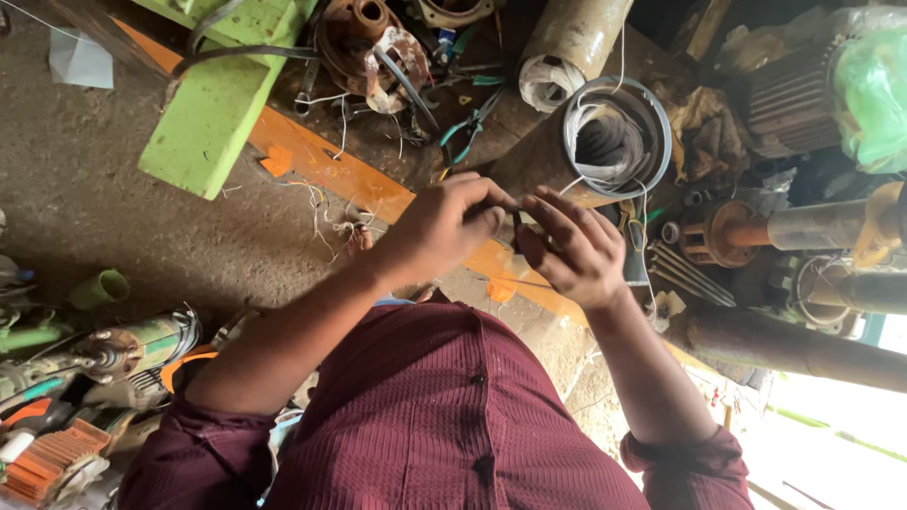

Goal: The person strips insulation from wires, twists them together, and secures the connection with electrical tape. They use pliers and a knife to prepare and cut the wires, then wrap the joint with tape.

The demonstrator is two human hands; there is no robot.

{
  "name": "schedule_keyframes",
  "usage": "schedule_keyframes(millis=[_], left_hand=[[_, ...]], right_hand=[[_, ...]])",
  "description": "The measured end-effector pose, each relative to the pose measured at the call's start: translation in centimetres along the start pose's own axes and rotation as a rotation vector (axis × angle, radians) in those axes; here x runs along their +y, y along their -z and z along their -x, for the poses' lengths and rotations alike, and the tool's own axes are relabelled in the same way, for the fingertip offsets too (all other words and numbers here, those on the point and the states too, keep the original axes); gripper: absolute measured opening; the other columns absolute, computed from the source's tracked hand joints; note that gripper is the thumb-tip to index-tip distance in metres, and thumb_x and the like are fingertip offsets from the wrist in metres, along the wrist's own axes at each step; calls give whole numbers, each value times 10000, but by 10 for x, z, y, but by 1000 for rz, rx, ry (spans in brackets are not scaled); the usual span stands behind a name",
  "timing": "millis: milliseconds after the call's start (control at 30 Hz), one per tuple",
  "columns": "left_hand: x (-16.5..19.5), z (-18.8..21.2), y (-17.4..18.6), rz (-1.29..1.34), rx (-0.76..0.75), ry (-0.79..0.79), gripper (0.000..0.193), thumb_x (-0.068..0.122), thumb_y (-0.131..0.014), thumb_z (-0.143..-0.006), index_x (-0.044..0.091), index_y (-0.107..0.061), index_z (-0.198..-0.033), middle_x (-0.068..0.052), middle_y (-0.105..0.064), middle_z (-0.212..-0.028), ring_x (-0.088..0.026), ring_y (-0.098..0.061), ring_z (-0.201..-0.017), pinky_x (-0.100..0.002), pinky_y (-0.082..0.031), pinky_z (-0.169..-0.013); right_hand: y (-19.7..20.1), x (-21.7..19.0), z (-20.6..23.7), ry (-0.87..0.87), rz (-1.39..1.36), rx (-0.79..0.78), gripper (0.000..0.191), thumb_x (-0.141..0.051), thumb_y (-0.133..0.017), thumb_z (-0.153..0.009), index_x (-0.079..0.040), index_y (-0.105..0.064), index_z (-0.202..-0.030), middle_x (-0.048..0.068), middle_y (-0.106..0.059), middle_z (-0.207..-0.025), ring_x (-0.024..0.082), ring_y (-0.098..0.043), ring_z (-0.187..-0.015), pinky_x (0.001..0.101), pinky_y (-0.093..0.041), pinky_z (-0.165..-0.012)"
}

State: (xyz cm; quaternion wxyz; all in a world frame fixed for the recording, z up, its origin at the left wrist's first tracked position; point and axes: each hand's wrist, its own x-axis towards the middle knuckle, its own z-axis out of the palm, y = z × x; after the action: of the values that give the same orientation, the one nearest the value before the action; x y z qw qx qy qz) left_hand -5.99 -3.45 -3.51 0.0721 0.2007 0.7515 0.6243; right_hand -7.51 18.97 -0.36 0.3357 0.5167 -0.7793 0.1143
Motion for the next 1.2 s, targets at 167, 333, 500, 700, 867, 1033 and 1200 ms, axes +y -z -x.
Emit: schedule_keyframes(millis=[167,333,500,700,867,1033,1200], left_hand=[[9,11,-14,-332,165,-233,298,75,-647,-959,-24,-643,-1240,-150,-613,-1071,-240,-693,-872,-302,-627,-753],[9,12,-22,-668,214,-371,318,161,-750,-976,-89,-647,-1144,-220,-602,-1025,-293,-680,-784,-362,-589,-676],[10,7,-15,-271,232,-170,236,181,-706,-962,-14,-697,-1096,-135,-667,-1015,-222,-717,-850,-326,-588,-748],[5,-8,2,159,-33,61,224,212,-644,-1009,25,-708,-1114,-74,-763,-998,-147,-713,-933,-299,-558,-813],[4,-3,2,16,28,18,214,194,-621,-1017,21,-680,-1127,-68,-729,-1026,-102,-702,-928,-272,-562,-807],[-2,-10,-2,290,-86,159,240,161,-596,-1003,-1,-680,-1160,-53,-750,-1025,-91,-681,-956,-266,-546,-858],[-7,-15,-2,365,-100,164,255,157,-564,-1024,-20,-682,-1165,-62,-740,-1018,-102,-667,-939,-264,-548,-843]], right_hand=[[10,9,-32,-484,-165,-201,111,-156,-785,-930,-90,-748,-1011,83,-737,-1061,237,-727,-815,354,-580,-655],[11,11,-67,-671,-146,-451,124,-184,-804,-897,-106,-777,-989,47,-725,-994,289,-720,-787,397,-561,-662],[20,-7,-44,-619,-232,-185,237,6,-688,-977,-13,-694,-1214,129,-673,-1226,342,-705,-1091,388,-595,-899],[4,-9,-3,-261,-100,-49,174,-32,-752,-895,-24,-693,-1058,173,-646,-1277,333,-699,-1096,417,-611,-894],[4,4,2,-32,-21,-71,160,-144,-816,-897,-151,-712,-1018,114,-664,-1269,305,-731,-1083,369,-604,-847],[8,8,4,-116,-105,-127,266,-155,-796,-909,-110,-692,-1149,126,-666,-1301,296,-722,-1053,390,-600,-813],[-5,12,6,-21,-13,-38,266,-68,-781,-961,-129,-605,-1151,121,-656,-1318,310,-743,-1081,377,-605,-806]])
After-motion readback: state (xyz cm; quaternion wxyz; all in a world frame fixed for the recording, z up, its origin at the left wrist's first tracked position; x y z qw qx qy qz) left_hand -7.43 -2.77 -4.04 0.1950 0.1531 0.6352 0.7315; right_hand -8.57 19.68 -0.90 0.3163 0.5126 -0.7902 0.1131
